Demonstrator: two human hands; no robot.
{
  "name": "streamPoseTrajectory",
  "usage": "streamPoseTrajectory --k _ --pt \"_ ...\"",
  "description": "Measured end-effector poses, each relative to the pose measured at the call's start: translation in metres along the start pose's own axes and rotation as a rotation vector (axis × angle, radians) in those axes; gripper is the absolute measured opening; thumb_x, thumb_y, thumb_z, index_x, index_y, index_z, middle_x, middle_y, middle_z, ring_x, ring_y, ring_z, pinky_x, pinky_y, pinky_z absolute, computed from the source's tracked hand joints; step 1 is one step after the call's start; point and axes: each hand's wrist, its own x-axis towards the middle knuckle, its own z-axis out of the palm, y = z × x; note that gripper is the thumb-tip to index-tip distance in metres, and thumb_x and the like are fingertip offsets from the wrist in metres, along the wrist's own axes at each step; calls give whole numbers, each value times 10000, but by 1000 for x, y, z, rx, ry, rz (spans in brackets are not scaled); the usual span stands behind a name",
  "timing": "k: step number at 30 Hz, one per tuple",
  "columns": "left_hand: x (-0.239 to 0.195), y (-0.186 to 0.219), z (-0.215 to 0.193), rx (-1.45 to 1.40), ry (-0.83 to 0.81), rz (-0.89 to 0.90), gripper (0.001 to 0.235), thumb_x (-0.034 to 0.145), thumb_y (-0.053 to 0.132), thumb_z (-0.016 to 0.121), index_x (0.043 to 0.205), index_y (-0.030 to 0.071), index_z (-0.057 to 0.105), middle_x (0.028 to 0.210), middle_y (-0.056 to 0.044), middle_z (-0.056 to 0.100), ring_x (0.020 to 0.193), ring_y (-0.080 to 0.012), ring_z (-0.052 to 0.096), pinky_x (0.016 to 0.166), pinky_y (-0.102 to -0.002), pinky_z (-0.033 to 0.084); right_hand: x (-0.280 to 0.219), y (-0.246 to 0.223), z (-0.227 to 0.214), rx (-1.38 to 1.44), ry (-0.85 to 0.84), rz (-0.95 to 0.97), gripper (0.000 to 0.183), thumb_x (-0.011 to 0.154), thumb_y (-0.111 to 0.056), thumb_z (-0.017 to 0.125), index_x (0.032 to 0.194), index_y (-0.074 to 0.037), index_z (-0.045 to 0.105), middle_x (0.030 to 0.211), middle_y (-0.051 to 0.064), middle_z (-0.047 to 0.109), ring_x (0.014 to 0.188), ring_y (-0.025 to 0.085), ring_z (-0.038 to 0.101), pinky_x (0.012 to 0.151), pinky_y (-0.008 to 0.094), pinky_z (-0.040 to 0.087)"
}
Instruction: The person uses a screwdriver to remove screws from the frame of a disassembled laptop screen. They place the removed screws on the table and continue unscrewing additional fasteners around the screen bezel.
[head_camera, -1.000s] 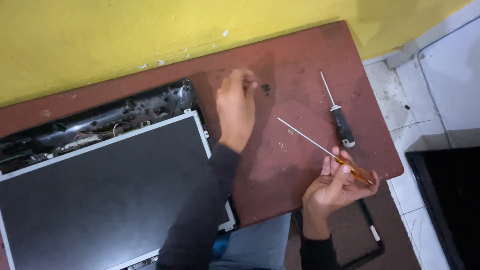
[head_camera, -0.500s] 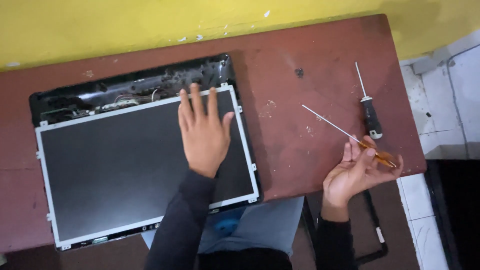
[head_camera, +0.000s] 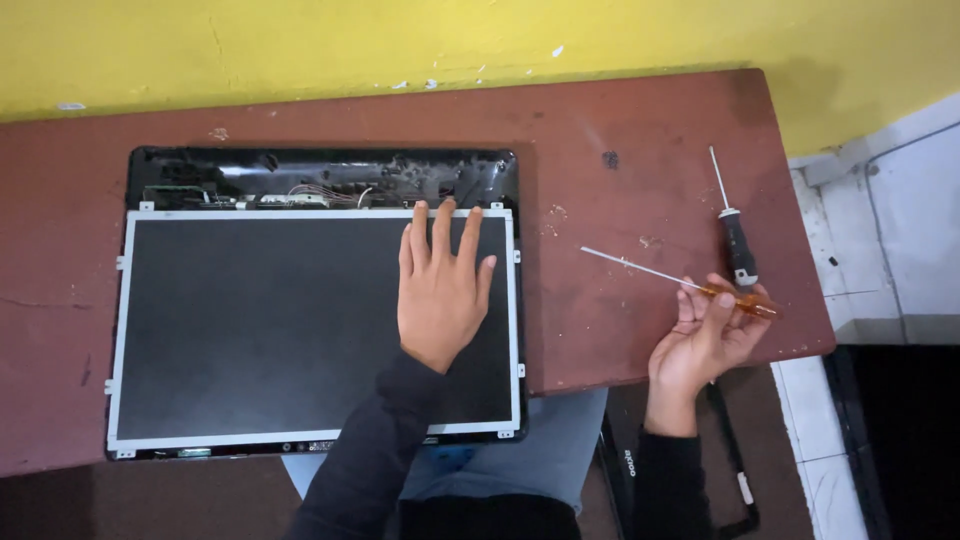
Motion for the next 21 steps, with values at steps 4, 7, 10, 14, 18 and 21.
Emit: streamPoseTrajectory --k 4,7,10,14,18,21 --pt "0 -2 -1 -7 7 14 523 1045 361 575 1506 121 521 1503 -203 469 1488 -478 329 1206 -573 264 2 2 4 -42 -66 -21 434 1120 -166 591 1479 -249 361 1198 172 662 941 321 779 870 333 709" --pt "0 -4 -4 -3 27 79 560 1005 336 644 1515 146 510 1543 -210 430 1484 -511 304 1190 -598 270 7 -3 16 -55 -147 -49 527 1100 -154 620 1535 -197 326 1144 235 649 900 370 769 846 406 709" --pt "1 -7 -6 -202 -19 209 687 928 345 730 1549 198 474 1599 -176 395 1500 -476 325 1210 -594 270 12 -27 47 -94 -250 -119 602 1107 -109 636 1591 -182 286 1129 289 636 922 423 752 841 503 707" --pt "5 -13 -6 -259 -110 291 701 913 459 740 1533 251 489 1591 -157 401 1489 -454 342 1204 -613 266 10 -60 99 -175 -478 -241 657 1060 -64 675 1589 -89 287 1075 304 656 886 355 733 800 437 673" --pt "6 -15 -8 -290 -168 306 633 920 486 722 1487 283 528 1596 -125 388 1501 -430 320 1201 -637 253 4 -68 128 -204 -663 -309 705 1001 14 700 1578 -28 297 1010 301 683 839 323 731 750 407 655" --pt "8 -14 -12 -325 -191 307 580 930 472 713 1459 290 561 1608 -110 381 1509 -416 310 1204 -644 230 2 -72 134 -228 -704 -340 712 996 33 696 1580 -2 291 1004 319 682 827 324 726 748 413 652"
